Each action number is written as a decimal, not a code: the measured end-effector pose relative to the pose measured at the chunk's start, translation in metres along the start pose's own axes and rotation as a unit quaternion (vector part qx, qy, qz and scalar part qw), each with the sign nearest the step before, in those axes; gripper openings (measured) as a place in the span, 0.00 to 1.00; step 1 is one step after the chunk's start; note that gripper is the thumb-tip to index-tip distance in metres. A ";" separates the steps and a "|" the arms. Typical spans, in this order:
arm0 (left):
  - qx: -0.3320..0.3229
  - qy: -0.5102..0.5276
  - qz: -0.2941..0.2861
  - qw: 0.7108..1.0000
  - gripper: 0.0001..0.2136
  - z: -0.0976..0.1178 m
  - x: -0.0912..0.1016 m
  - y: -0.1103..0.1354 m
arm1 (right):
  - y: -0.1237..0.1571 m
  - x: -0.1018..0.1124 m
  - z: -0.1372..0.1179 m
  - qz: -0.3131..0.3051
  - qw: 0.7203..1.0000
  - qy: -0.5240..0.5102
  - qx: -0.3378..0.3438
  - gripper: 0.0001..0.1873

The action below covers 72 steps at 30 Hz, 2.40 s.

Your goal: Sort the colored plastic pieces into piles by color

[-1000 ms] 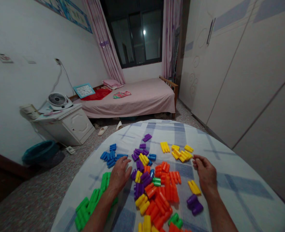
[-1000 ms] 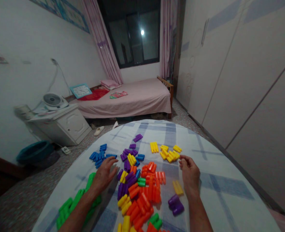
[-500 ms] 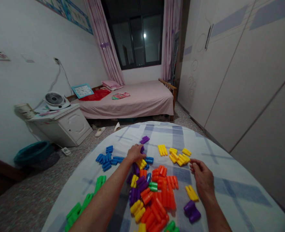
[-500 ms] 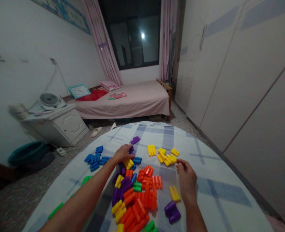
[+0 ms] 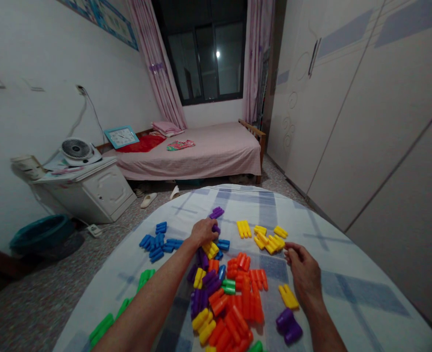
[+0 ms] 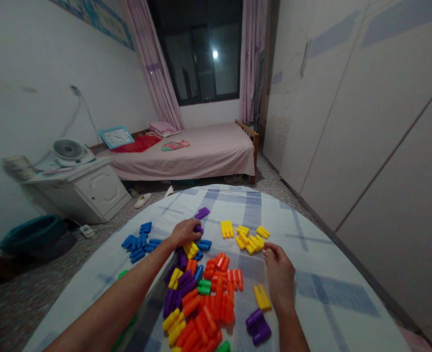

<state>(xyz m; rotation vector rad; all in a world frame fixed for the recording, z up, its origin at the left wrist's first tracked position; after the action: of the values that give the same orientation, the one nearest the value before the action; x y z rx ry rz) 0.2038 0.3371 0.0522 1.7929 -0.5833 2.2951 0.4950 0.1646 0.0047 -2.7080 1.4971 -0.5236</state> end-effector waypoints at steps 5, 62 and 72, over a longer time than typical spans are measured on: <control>0.018 0.025 0.050 0.998 0.15 -0.004 0.008 -0.017 | 0.000 -0.004 0.008 -0.022 0.999 0.020 -0.020 0.19; 0.176 0.417 0.112 0.885 0.28 -0.063 0.014 -0.009 | 0.003 -0.007 -0.006 -0.031 0.998 0.049 0.013 0.19; -0.016 0.101 -0.039 0.994 0.17 -0.060 0.022 0.094 | 0.004 -0.008 -0.009 -0.031 0.998 0.053 0.025 0.20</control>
<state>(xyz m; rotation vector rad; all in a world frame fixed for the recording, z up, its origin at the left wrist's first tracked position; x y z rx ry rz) 0.1103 0.2738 0.0425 1.5166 -0.5051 2.3617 0.4850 0.1710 0.0104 -2.7363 1.4041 -0.7076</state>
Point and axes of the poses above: each hand's wrist, its own y-axis away from the middle knuckle, its own x-axis out of the back of the hand, z = x × y, the point moved 10 cm from there along -y, towards the middle knuckle, and after that the axes turned 12 degrees about z, right-handed, at the moved point
